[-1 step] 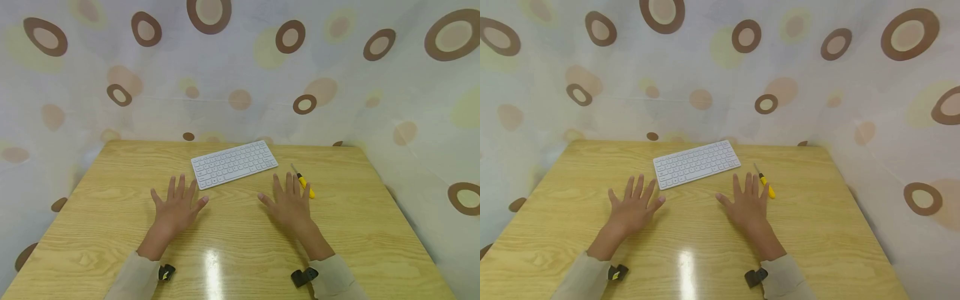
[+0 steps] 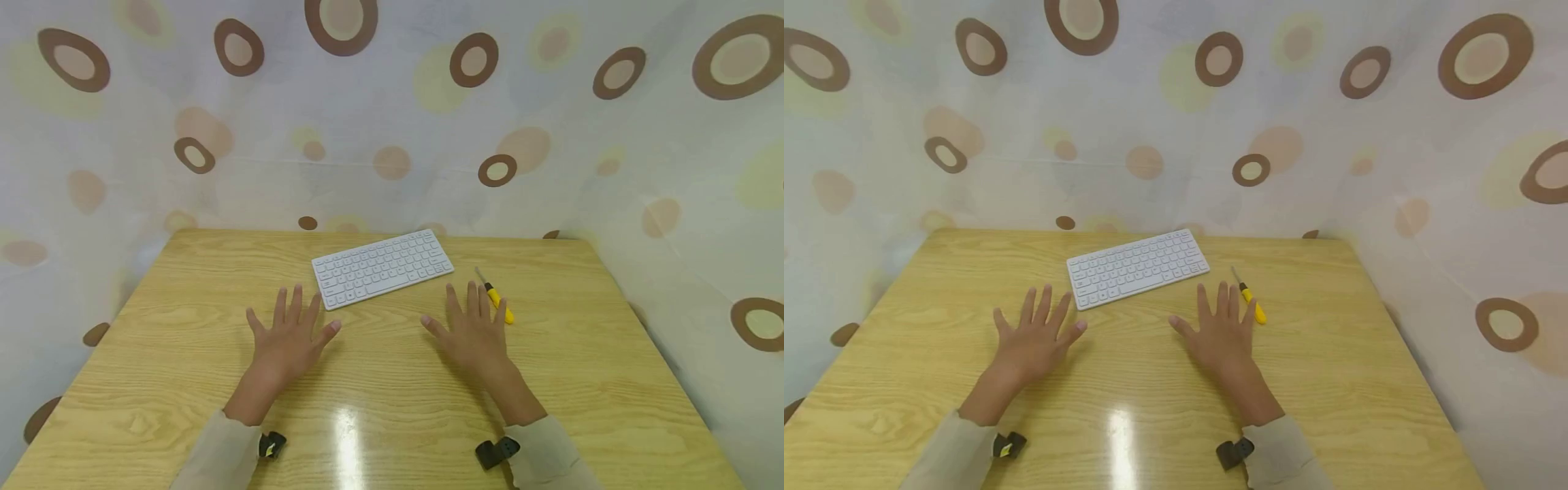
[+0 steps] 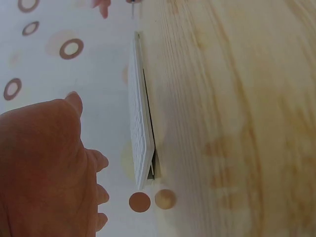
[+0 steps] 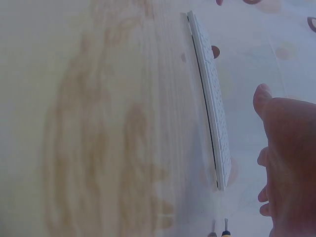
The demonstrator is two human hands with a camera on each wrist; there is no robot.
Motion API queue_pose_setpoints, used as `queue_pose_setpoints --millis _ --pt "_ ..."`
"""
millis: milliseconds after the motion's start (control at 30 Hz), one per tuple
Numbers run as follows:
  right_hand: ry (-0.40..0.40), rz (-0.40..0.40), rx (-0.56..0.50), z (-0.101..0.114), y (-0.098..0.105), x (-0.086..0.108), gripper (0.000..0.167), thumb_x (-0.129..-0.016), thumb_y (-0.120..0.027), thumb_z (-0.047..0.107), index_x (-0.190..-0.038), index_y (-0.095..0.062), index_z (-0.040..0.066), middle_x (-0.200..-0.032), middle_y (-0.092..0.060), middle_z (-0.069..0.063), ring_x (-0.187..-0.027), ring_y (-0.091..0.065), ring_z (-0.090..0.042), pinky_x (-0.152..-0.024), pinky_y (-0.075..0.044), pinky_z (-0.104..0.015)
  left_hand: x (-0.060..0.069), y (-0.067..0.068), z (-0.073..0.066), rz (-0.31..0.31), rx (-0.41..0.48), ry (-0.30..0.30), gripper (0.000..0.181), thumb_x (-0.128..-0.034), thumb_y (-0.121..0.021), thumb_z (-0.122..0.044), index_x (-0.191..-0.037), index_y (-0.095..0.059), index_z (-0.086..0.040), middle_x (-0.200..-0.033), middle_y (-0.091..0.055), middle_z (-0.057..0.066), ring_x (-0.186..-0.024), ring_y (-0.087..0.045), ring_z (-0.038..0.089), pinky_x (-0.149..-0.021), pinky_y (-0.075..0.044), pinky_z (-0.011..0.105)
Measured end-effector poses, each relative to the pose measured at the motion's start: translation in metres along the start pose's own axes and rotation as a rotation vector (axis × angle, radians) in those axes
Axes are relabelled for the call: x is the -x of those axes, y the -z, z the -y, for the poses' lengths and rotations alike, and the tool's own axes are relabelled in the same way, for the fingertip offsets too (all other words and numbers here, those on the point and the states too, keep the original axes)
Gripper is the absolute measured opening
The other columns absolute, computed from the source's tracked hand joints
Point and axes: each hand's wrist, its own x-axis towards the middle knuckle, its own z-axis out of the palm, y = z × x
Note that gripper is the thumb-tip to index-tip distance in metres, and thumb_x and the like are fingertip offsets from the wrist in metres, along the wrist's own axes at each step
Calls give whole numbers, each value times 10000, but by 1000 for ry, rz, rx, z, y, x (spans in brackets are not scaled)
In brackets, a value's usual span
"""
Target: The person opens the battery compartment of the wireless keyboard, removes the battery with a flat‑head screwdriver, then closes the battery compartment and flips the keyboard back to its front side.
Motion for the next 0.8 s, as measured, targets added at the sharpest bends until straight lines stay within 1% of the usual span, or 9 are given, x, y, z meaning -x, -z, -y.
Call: queue_pose_setpoints --millis 167,500,633,733,800 --pt "-1 -21 2 -2 0 1 916 -966 -303 758 -1617 -204 121 -1653 -81 -285 -1533 -40 -476 -1138 77 -734 0 2 -1 -1 7 -7 848 -996 -211 -727 -1630 -162 -166 -1692 -7 184 -1552 77 411 -1051 166 795" --pt "18 -50 -12 -6 -2 -2 908 -968 -319 752 -1614 -210 123 -1652 -87 -283 -1531 -46 -477 -1147 94 -718 0 2 -1 -10 13 -5 834 -1003 -240 -713 -1631 -154 -172 -1690 -7 187 -1552 64 417 -1060 155 791" --pt "31 -71 5 -7 -2 -6 902 -969 -309 751 -1608 -233 119 -1646 -118 -281 -1530 -69 -473 -1152 59 -723 -2 1 0 -10 15 -8 842 -1002 -226 -717 -1631 -152 -162 -1689 -16 195 -1550 59 424 -1061 147 794" --pt "39 -97 12 -8 0 -11 890 -974 -312 743 -1596 -267 106 -1637 -152 -278 -1525 -99 -469 -1151 9 -731 -5 0 2 -19 14 -7 848 -1001 -200 -720 -1631 -148 -155 -1689 -28 197 -1551 45 422 -1082 96 794" --pt "47 -114 3 -9 2 -16 868 -985 -334 718 -1586 -288 93 -1629 -173 -279 -1519 -121 -466 -1149 -22 -734 -7 0 4 -35 22 -10 841 -1009 -198 -706 -1630 -146 -141 -1686 -46 203 -1550 26 427 -1103 33 788"
